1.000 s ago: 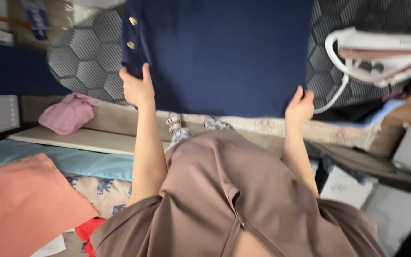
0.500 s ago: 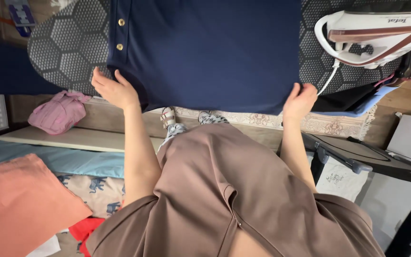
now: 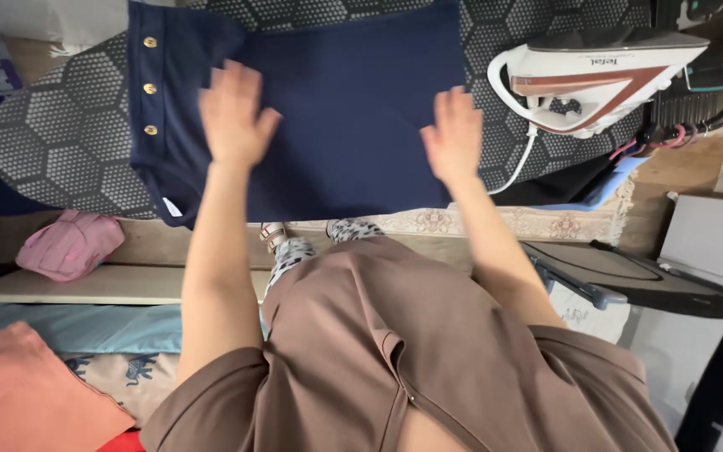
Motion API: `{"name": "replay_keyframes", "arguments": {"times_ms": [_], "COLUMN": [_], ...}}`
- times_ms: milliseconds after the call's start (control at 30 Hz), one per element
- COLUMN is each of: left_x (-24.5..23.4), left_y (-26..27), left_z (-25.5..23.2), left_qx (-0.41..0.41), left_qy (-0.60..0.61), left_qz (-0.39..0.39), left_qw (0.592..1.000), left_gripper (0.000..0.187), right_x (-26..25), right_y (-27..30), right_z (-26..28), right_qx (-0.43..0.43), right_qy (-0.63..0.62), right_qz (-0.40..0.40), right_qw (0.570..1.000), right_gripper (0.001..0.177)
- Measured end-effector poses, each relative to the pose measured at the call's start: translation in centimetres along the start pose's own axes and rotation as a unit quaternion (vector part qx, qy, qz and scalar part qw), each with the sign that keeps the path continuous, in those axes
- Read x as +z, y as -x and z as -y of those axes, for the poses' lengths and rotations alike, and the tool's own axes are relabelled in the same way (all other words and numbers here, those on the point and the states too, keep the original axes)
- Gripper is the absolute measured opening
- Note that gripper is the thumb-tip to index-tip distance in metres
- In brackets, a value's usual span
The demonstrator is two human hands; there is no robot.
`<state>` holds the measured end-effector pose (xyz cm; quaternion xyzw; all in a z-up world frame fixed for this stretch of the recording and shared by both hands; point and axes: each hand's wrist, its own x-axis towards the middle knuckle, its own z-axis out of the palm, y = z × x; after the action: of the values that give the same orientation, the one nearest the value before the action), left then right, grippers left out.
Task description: The recorder irons various pieces of clothing on an ironing board.
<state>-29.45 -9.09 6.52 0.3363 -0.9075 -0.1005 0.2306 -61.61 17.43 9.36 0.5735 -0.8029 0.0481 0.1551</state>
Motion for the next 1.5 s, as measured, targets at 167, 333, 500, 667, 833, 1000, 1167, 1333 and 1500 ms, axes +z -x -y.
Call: {"name": "replay_keyframes", "arguments": {"times_ms": [167,333,500,667,833,1000,1167,1333,1500], "left_x": [1.3,0.8,8.6,12.3,15.2,17.4,23.6,24.0,24.3], "left_y": [-1.4,-3.7,-7.3,-16.2,-22.5,-25.6,-28.0,-29.3,-29.0], "left_z": [-1.7,-13.0,-14.6,-13.6,-13.8,-16.4,-17.5,-17.1,-14.7], "left_qx": [-0.030,0.168,0.407,0.262,0.148,0.094,0.100,0.063,0.037], "left_qy": [-0.200,-0.050,0.169,0.012,0.015,0.106,0.209,0.267,0.372], "left_qz": [0.004,0.262,0.213,0.138,0.159,0.263,0.243,0.286,0.251], "left_qw": [0.979,0.949,0.872,0.955,0.976,0.954,0.942,0.918,0.893], "left_gripper": [0.070,0.056,0.074,0.076,0.078,0.050,0.037,0.029,0.029], "right_x": [5.7,3.2,4.0,-6.5,-16.8,-11.6,-10.3,-9.0,-7.5], "right_y": [6.6,5.8,5.7,2.7,-2.1,0.0,-2.2,-3.0,-4.8], "right_z": [-9.0,-14.5,-18.1,-14.4,-4.2,3.6,7.3,2.6,-1.6], "right_qx": [0.356,0.634,0.356,0.379,0.485,0.268,0.253,0.311,0.349], "right_qy": [-0.282,-0.467,-0.669,-0.580,-0.493,-0.303,-0.249,-0.214,-0.238], "right_qz": [-0.103,-0.252,-0.292,-0.207,0.092,0.314,0.354,0.305,0.195], "right_qw": [0.885,0.562,0.584,0.691,0.717,0.859,0.865,0.874,0.885], "right_gripper": [0.049,0.057,0.059,0.039,0.036,0.049,0.050,0.061,0.044]}}
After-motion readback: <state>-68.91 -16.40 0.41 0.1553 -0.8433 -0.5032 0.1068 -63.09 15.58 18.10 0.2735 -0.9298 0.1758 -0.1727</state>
